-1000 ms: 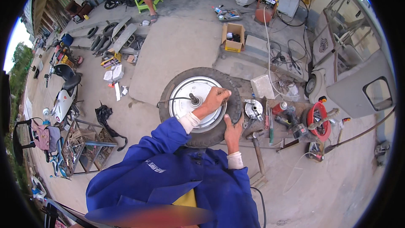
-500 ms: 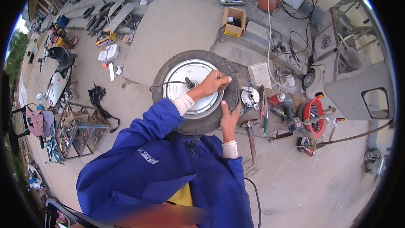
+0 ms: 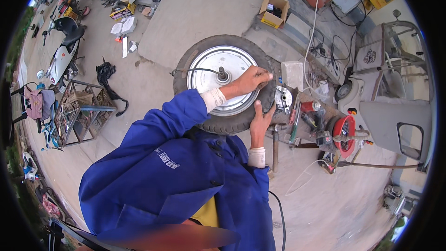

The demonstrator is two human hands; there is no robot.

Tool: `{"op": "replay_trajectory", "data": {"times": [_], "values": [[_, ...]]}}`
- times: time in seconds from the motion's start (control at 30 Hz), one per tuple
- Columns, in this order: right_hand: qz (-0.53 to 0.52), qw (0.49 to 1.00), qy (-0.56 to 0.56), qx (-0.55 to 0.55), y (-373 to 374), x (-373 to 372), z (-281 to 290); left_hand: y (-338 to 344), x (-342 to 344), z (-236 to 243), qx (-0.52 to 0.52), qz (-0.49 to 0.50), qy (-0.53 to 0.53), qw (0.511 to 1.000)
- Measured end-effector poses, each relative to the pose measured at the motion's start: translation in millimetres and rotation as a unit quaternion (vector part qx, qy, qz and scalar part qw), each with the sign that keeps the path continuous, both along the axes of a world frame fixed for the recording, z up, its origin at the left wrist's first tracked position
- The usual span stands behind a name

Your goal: The person works on a small vehicle tire mounted on a stand, using a hammer to tap the rim and a screwdriver to pry the tire bead. They repeatedly adjust the tire and rim, tapping and prying around the circumference to seat the tire.

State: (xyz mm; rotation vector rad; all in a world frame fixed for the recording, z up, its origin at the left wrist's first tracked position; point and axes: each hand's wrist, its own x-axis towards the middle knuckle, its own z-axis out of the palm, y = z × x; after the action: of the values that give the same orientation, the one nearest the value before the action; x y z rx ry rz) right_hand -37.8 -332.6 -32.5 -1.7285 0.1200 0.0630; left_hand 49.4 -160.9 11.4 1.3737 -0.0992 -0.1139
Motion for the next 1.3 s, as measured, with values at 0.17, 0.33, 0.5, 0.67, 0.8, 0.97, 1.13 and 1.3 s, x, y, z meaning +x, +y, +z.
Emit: {"op": "replay_trajectory", "data": {"times": [0.17,0.33,0.5,0.67,0.8,0.97,1.13,1.3], "values": [[-0.004,1.0,0.007,-0.004,2,-3,7,-48,-52,15,0.067,0.304,-0.129,0.941],[-0.001,0.999,0.01,0.036,8,-2,13,-24,-27,16,-0.006,0.15,-0.022,0.988],[-0.007,0.999,0.006,0.041,5,-3,6,0,-12,18,-0.014,-0.016,-0.041,0.999],[-0.012,0.999,0.03,0.037,3,-1,3,-36,-47,23,0.015,0.234,-0.063,0.97],[-0.013,1.0,0.01,0.013,2,-1,-2,-8,-7,0,-0.017,0.013,-0.003,1.0],[-0.028,0.999,-0.015,-0.036,1,1,-3,5,-8,9,0.005,-0.056,-0.04,0.998],[-0.01,0.999,-0.013,0.033,6,-2,1,-7,-22,1,-0.033,0.104,0.006,0.994],[-0.008,1.0,-0.024,-0.011,2,3,0,-5,-26,31,0.045,0.101,-0.075,0.991]]}}
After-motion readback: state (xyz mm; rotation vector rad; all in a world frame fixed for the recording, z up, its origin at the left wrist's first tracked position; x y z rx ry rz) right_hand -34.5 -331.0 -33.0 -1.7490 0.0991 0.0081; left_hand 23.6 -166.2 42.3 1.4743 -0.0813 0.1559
